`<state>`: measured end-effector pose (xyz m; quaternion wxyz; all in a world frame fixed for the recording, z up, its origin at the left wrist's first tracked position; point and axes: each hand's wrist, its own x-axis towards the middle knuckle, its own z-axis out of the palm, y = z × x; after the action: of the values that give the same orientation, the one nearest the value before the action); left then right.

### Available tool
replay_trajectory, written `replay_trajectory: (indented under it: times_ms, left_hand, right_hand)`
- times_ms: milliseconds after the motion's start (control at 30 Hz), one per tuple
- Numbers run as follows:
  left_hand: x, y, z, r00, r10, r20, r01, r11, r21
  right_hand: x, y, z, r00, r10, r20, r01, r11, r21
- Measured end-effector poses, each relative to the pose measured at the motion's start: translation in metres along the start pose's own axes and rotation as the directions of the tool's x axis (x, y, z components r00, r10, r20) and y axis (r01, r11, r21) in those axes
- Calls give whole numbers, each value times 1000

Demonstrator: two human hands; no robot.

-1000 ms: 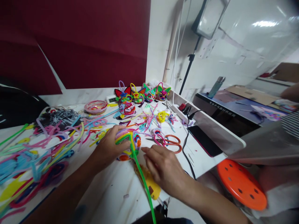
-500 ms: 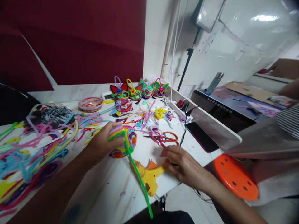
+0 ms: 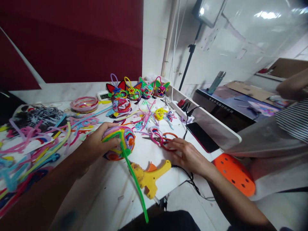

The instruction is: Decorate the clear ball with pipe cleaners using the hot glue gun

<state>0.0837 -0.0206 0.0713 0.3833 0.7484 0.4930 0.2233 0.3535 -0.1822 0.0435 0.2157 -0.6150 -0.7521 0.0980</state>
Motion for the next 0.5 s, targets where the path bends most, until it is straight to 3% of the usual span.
replay_trajectory:
  times_ms: [100, 167, 333, 500]
  left_hand:
    - [3, -5, -2, 1000, 29, 12, -29, 999, 19]
    - [4, -6, -2, 999, 46, 10, -46, 998, 39]
    - [2, -4, -2, 1000, 5, 5, -5, 1000, 28]
    - [0, -5, -1, 999, 37, 33, -35, 998, -54]
  right_hand:
    - [-6, -17, -3, 983, -146, 109, 128, 980, 153]
    - [-8, -27, 0, 962, -211, 175, 184, 970, 161]
    - [-9, -47, 16, 928, -250, 276, 285, 954, -94]
    - [-5, -55, 24, 916, -283, 285, 358, 897, -260]
